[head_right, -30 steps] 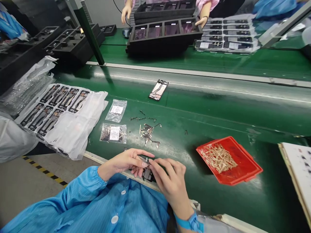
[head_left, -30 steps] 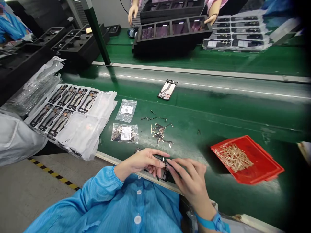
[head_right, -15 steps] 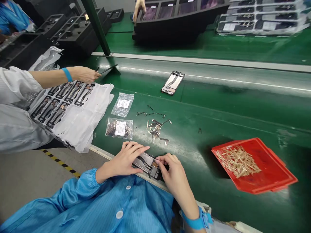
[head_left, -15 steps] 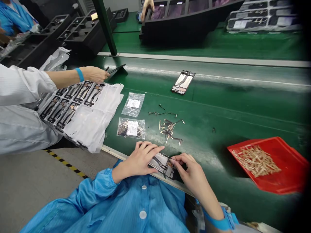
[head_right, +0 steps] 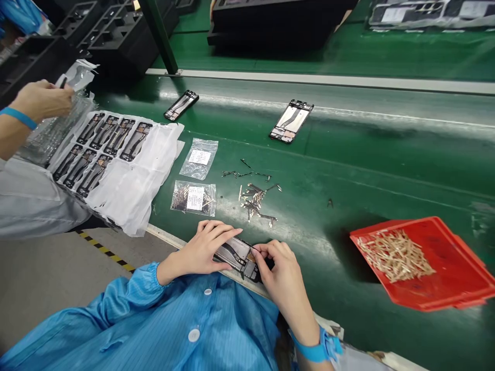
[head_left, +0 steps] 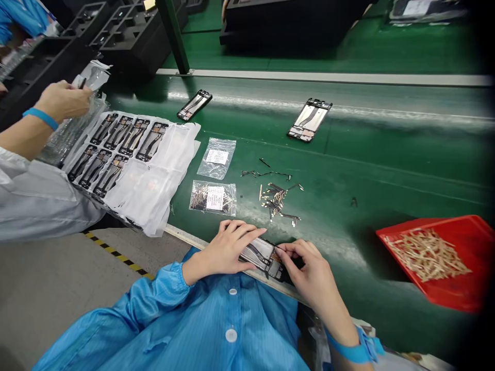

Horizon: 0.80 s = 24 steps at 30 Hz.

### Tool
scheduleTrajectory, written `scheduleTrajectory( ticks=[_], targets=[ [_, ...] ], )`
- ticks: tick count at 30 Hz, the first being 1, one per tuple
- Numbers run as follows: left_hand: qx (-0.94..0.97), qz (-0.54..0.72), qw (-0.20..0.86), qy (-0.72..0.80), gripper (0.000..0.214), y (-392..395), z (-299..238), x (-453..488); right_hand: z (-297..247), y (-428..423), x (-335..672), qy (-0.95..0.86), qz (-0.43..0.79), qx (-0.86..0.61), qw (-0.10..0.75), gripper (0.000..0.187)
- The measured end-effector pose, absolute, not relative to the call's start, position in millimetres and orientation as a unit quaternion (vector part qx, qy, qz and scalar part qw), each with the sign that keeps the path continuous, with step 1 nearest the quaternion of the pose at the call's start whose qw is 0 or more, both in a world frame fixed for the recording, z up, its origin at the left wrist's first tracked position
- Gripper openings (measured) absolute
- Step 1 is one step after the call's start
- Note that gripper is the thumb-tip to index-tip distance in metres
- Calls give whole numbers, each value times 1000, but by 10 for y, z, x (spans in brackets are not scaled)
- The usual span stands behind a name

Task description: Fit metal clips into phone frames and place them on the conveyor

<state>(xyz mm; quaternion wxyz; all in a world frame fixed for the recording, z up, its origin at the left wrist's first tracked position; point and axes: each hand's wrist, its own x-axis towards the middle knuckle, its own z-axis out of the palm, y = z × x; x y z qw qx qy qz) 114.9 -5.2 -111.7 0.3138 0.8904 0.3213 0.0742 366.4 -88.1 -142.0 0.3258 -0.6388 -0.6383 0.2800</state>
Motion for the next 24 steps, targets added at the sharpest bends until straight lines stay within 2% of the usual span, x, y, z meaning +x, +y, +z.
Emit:
scheduleTrajectory(
  ticks=[7,11,15,18,21,24],
  targets=[
    [899,85,311,296,97,-24,-1117,1118,-1439,-931,3629,-668,231,-615,350,18],
    [904,88,318,274,84,38,-1127,1088,-1484,-975,3579,-669,201,-615,366,11],
    [908,115,314,253,68,98,-1159,1078,-1444,-1021,3538,-634,190,-651,371,31],
    [905,170,321,223,58,102,-1122,1081,-1314,-1067,3525,-571,310,-664,370,33],
    [900,221,317,203,58,69,-1022,1101,-1163,-1102,3509,-458,469,-654,377,41],
    [902,225,300,212,61,32,-905,1142,-1058,-1107,3488,-372,508,-662,406,51]
  ],
)
